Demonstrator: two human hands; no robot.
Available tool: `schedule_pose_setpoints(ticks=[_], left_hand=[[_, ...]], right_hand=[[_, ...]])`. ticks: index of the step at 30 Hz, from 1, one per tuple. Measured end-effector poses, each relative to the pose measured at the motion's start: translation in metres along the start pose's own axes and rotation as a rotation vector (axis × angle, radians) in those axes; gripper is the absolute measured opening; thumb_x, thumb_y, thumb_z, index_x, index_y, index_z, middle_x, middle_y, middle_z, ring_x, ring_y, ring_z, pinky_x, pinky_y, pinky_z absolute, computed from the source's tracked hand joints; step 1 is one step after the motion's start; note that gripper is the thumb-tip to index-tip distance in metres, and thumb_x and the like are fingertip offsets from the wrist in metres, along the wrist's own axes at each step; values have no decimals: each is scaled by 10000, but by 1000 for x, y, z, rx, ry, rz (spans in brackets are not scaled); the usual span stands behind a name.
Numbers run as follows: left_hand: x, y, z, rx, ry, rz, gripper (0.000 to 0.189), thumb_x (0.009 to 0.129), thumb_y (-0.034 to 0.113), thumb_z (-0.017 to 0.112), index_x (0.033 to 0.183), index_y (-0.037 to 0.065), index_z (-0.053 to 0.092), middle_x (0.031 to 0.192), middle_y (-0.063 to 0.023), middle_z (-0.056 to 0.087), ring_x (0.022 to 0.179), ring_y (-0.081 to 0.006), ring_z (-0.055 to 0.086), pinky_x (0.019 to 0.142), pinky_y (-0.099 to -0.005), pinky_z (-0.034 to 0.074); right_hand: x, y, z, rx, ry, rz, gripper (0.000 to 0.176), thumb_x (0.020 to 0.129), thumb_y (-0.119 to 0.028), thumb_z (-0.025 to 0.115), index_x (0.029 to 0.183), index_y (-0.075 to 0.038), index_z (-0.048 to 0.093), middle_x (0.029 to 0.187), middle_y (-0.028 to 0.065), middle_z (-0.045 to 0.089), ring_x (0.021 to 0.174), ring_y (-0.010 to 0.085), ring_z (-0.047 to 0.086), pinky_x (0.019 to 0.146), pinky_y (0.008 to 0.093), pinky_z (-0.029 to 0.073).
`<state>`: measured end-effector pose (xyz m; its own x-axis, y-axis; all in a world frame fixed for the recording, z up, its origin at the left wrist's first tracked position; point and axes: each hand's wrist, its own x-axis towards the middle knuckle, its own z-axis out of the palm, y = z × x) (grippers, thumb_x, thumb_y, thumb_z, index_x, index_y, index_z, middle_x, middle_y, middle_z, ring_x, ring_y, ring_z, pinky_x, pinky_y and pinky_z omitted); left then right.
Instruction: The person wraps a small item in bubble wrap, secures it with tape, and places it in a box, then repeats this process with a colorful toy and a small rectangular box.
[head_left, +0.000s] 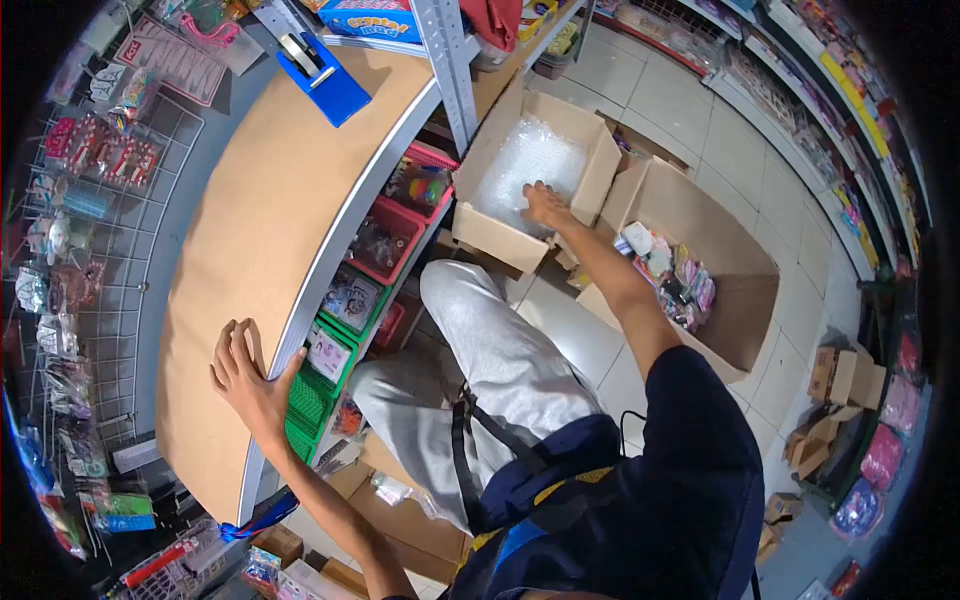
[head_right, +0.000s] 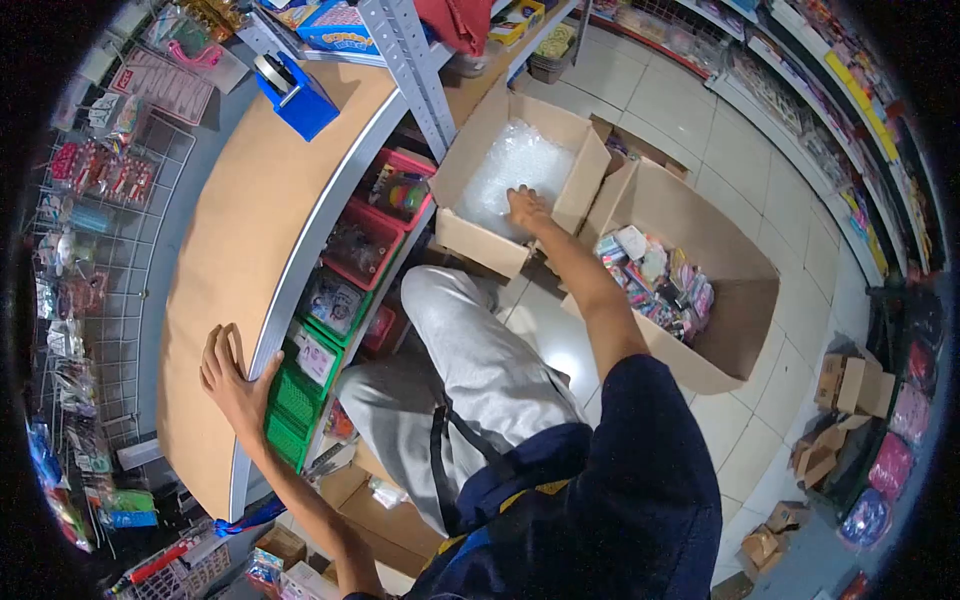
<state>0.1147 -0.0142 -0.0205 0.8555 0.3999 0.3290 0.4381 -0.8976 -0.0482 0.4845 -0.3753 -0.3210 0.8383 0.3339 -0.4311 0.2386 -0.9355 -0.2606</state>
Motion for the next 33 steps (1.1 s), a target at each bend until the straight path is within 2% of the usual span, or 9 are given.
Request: schedule_pose_setpoints(ticks=[1, 5, 7, 10, 11, 14, 20, 29, 33], left_hand=[[1, 1, -1, -7, -5, -5, 891, 639, 532, 857, 1384, 165, 534, 1449, -90, 498, 1361, -292, 430, 1141, -486, 264], [2, 3, -3, 9, -18, 5, 878, 657, 497, 858, 1377, 113, 534, 1456, -92, 504, 1359, -313, 440, 1129, -478, 293], [4, 3, -1, -11, -8, -3, 891, 624, 489, 877, 1370, 136, 542, 1450, -96, 507, 1351, -301, 445, 1132, -471, 290], [3, 3, -1, -21, -6, -10, 897, 604, 487, 887, 1363, 145, 550, 1447, -93, 511, 1344, -295, 453, 1132, -465, 291], [3, 4, -1, -21, -5, -11, 898, 603, 487, 888, 1361, 143, 552, 1447, -90, 512, 1342, -296, 455, 1132, -465, 293], [3, 3, 1, -24, 8, -16, 907, 595, 496, 889, 1359, 141, 554, 1450, -82, 513, 1342, -294, 456, 1134, -462, 292], [2, 4, -2, -20, 5, -19, 901, 604, 522, 875, 1362, 156, 552, 1445, -79, 515, 1339, -289, 457, 1137, -463, 280], [2, 7, -7, -71, 32, 6, 839, 645, 500, 858, 1345, 148, 557, 1423, -88, 519, 1351, -287, 440, 1166, -483, 241], [-6, 7, -14, -145, 177, 154, 691, 707, 351, 864, 1283, 87, 586, 1357, -107, 575, 1314, -318, 481, 1140, -474, 290]], right_hand=[[5, -5, 3, 1, -60, 67, 572, 835, -228, 742, 1346, -83, 531, 1454, 203, 427, 1348, 375, 456, 1104, 516, 382], [19, -1, 20, -132, -12, 27, 470, 909, -240, 636, 1346, -92, 546, 1409, 189, 486, 1328, 365, 485, 1076, 526, 390], [25, 6, 25, -132, 4, 16, 399, 953, -211, 552, 1330, -85, 576, 1373, 184, 538, 1304, 359, 518, 1048, 546, 404], [35, 16, 21, 18, 13, -21, 322, 951, -212, 518, 1172, -29, 663, 1252, 265, 624, 1217, 428, 583, 1017, 594, 424], [37, 19, 18, 23, 24, -23, 330, 964, -229, 475, 1104, -28, 696, 1192, 275, 659, 1166, 432, 619, 1018, 589, 427], [37, 28, 9, -43, 21, -28, 312, 968, -230, 491, 1131, -65, 701, 1189, 253, 669, 1139, 433, 633, 1006, 528, 463], [19, 24, -29, 342, 273, 112, 220, 903, -242, 651, 1035, -102, 756, 1063, 180, 732, 1071, 357, 684, 931, 432, 528], [-9, 33, -78, 496, 510, -19, 306, 926, -363, 674, 1035, -88, 752, 985, 160, 751, 943, 303, 720, 848, 403, 533], [-21, 33, -89, 623, 522, -70, 291, 957, -309, 621, 1088, -79, 745, 1031, 156, 749, 957, 300, 720, 843, 395, 536]])
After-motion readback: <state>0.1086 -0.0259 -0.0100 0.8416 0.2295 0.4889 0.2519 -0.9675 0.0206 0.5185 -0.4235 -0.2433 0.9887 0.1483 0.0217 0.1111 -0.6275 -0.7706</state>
